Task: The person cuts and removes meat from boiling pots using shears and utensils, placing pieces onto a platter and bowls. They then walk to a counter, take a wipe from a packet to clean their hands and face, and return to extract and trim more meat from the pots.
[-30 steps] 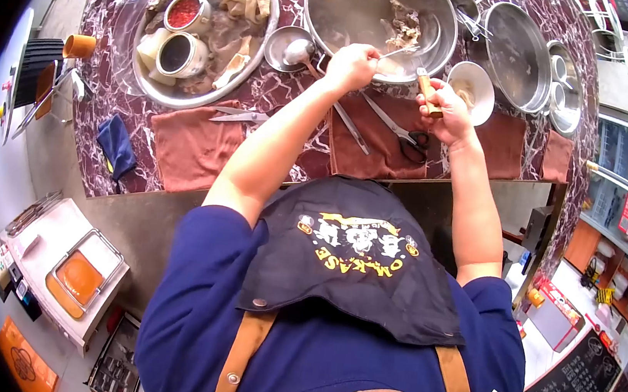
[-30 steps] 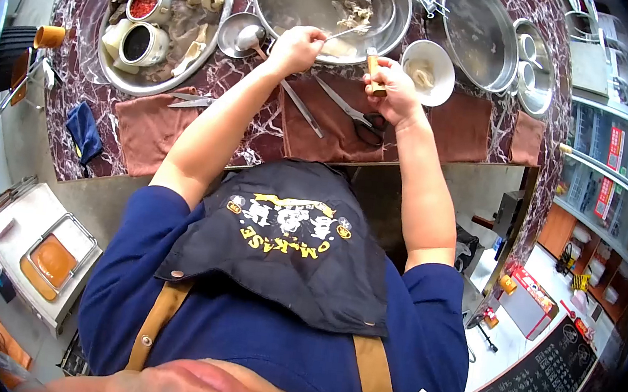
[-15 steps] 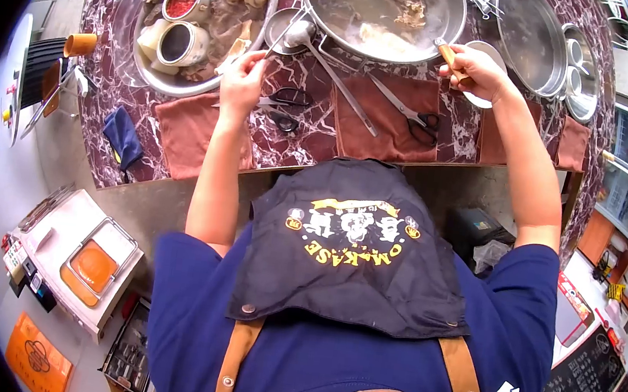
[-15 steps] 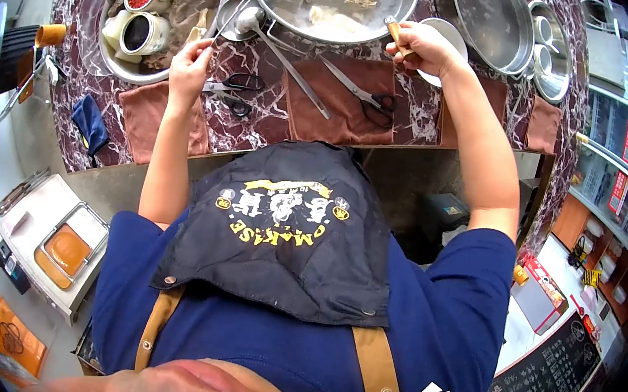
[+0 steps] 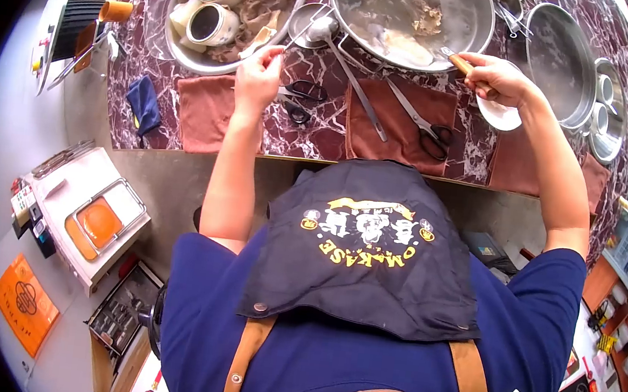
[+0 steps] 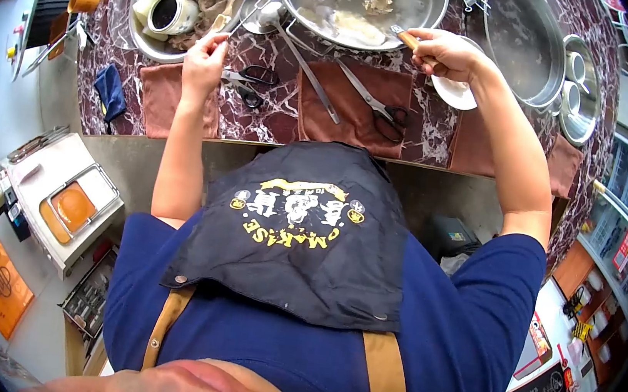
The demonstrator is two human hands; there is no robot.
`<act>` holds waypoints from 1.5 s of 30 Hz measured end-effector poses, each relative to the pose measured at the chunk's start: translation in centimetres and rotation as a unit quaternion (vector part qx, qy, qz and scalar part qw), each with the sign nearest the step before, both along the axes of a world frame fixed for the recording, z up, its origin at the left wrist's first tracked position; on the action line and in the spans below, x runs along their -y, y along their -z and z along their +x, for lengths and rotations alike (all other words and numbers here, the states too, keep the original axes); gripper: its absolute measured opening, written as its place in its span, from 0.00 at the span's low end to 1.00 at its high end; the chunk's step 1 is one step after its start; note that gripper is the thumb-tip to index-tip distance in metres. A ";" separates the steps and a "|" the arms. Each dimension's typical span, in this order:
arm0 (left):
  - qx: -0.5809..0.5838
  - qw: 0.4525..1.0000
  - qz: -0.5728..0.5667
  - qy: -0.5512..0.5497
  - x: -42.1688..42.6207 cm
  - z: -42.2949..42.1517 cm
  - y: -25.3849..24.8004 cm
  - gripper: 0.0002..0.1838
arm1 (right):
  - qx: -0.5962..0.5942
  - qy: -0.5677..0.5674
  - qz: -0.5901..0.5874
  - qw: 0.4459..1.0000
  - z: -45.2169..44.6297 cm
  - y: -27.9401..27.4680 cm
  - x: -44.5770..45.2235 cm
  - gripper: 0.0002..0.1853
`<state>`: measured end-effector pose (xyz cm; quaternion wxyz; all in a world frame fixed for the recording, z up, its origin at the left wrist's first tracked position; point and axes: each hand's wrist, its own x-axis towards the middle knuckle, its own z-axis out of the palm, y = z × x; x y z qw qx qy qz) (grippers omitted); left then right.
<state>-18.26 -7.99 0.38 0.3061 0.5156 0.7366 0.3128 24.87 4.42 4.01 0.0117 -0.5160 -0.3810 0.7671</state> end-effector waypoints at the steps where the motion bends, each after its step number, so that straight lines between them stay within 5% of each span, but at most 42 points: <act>1: -0.078 0.995 0.051 0.038 -1.1 -0.2 0.0 0.09 | -0.005 0.000 0.000 1.000 0.5 -0.1 -0.3 0.33; 7: -0.367 0.882 0.120 0.270 -9.5 2.5 -4.1 0.09 | -0.018 0.002 0.015 1.000 2.7 0.8 -0.8 0.34; 9: -0.436 0.850 -0.040 0.293 -12.3 5.7 -6.3 0.10 | -0.027 0.017 0.016 0.999 2.7 1.0 -0.4 0.35; 12: -0.455 0.812 -0.166 0.325 -15.5 8.6 -2.3 0.11 | -0.011 0.019 0.036 0.999 2.4 0.9 0.1 0.33; 20: -0.228 0.941 -0.017 0.249 -11.3 8.7 1.9 0.12 | -0.043 0.110 0.037 0.992 3.5 1.5 -0.1 0.31; 26: -0.219 0.940 0.104 0.242 -5.2 11.9 0.3 0.07 | -0.036 0.099 0.042 0.994 3.9 1.2 -0.9 0.31; 30: -0.263 0.934 0.088 0.227 -3.1 10.8 -3.4 0.06 | -0.023 0.099 0.050 0.994 3.7 1.5 -0.9 0.30; 33: -0.333 0.925 0.062 0.175 -6.1 9.1 -6.2 0.08 | -0.006 0.093 0.066 0.993 2.9 1.5 -0.8 0.30; 35: -0.364 0.908 0.114 0.175 -11.1 7.1 -3.2 0.10 | -0.019 0.112 0.054 0.992 2.6 2.2 -0.7 0.31; 37: -0.434 0.875 -0.054 0.207 -16.0 8.4 -3.8 0.12 | -0.012 0.087 0.053 0.995 2.4 1.5 -0.7 0.30; 45: -0.322 0.917 -0.209 0.111 -22.2 12.3 4.6 0.14 | -0.034 0.133 0.057 0.989 2.9 2.3 0.1 0.26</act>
